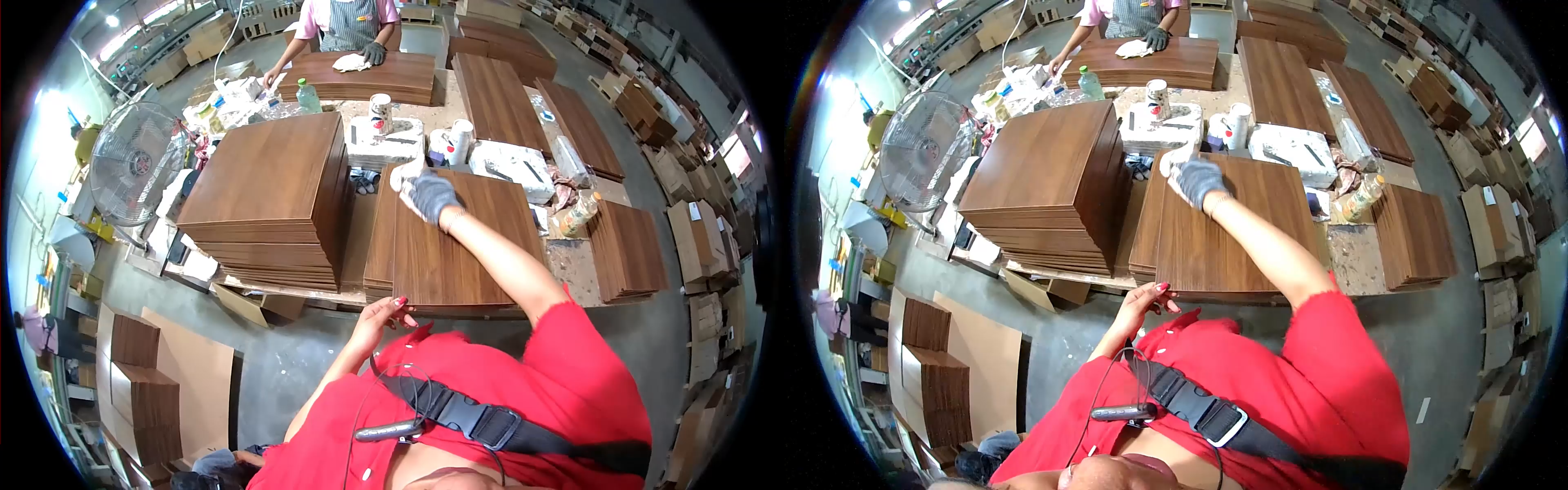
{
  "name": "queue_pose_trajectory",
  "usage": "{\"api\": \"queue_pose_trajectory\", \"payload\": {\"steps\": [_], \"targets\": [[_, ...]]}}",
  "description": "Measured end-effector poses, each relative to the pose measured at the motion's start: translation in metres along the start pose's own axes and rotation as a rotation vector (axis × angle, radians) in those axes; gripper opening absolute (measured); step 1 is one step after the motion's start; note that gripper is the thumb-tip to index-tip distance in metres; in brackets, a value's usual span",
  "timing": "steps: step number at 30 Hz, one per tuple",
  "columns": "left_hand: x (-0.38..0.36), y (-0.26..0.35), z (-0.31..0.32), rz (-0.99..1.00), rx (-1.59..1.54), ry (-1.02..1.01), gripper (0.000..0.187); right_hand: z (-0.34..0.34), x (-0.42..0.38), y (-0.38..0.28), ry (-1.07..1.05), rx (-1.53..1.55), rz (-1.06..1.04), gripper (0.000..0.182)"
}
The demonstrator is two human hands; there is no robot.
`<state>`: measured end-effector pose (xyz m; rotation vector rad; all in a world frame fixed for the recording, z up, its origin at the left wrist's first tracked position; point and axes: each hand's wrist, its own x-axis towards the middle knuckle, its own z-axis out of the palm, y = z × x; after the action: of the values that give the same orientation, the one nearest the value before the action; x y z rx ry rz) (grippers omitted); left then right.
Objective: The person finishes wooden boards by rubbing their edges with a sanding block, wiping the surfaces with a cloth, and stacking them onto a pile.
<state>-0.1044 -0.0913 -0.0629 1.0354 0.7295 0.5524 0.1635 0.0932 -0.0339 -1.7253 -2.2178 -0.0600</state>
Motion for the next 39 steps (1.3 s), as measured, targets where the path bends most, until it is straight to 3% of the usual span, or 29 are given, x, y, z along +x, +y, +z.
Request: {"api": "queue_pose_trajectory", "payload": {"steps": [1,6,9,10,12,13,15,16,17,19,21,23,26,28,30,32,36,37,39], "targets": [[-0.001,0.001,0.001,-0.004,0.024,0.009,0.036,0.003,0.019,0.010,-0.084,-0.038,0.046,0.030],[-0.001,-0.006,0.005,0.027,0.041,0.044,0.039,0.033,0.026,0.003,0.057,-0.249,0.059,0.031],[-0.002,-0.003,0.003,0.019,0.044,0.052,0.041,-0.037,-0.034,-0.067,-0.113,-0.347,-0.069,0.038],[-0.002,-0.003,0.002,0.015,0.045,0.034,0.041,-0.021,-0.035,-0.056,-0.118,-0.346,-0.070,0.038],[0.000,-0.006,0.001,0.014,0.019,-0.002,0.040,-0.003,-0.034,-0.028,0.041,0.043,-0.174,0.037],[0.000,-0.005,0.001,0.014,0.024,-0.007,0.040,0.001,-0.024,-0.010,0.050,-0.017,-0.200,0.037],[0.000,-0.003,0.002,0.027,0.031,0.000,0.038,-0.009,-0.011,0.001,0.058,-0.015,0.104,0.032],[0.000,-0.001,0.002,0.038,0.036,-0.011,0.037,0.008,-0.008,0.009,0.120,0.011,0.162,0.030],[-0.003,0.002,0.004,0.057,0.033,0.008,0.035,0.029,-0.016,0.011,0.132,-0.074,0.024,0.029],[0.004,-0.019,-0.008,0.107,0.008,0.057,0.029,-0.003,-0.073,-0.048,0.024,-0.126,-0.105,0.026],[0.001,-0.009,-0.010,0.087,0.023,0.131,0.021,-0.043,-0.136,-0.104,-0.047,-0.012,-0.218,0.032],[0.001,-0.012,-0.017,0.075,-0.040,0.121,0.022,-0.072,-0.171,-0.115,-0.099,0.127,-0.243,0.033],[-0.008,-0.002,-0.017,0.112,0.016,0.123,0.025,-0.084,-0.163,-0.077,-0.232,-0.131,-0.141,0.028],[-0.011,-0.004,-0.021,0.088,0.011,0.052,0.026,-0.053,-0.151,-0.020,-0.085,0.176,0.164,0.032],[-0.015,-0.008,-0.024,0.080,0.002,0.056,0.027,-0.034,-0.148,-0.004,0.036,-0.181,0.104,0.039],[-0.016,-0.012,-0.028,0.097,0.001,0.060,0.029,-0.036,-0.147,-0.062,-0.115,-0.257,0.021,0.034],[-0.018,-0.022,-0.042,0.100,-0.014,0.096,0.030,-0.064,-0.175,-0.142,-0.202,0.134,0.000,0.030],[-0.021,-0.022,-0.045,0.092,-0.008,0.095,0.030,-0.058,-0.187,-0.125,-0.108,0.128,-0.037,0.029],[-0.024,-0.018,-0.050,0.122,0.011,0.126,0.031,-0.046,-0.200,-0.069,-0.145,0.003,0.076,0.030]]}}
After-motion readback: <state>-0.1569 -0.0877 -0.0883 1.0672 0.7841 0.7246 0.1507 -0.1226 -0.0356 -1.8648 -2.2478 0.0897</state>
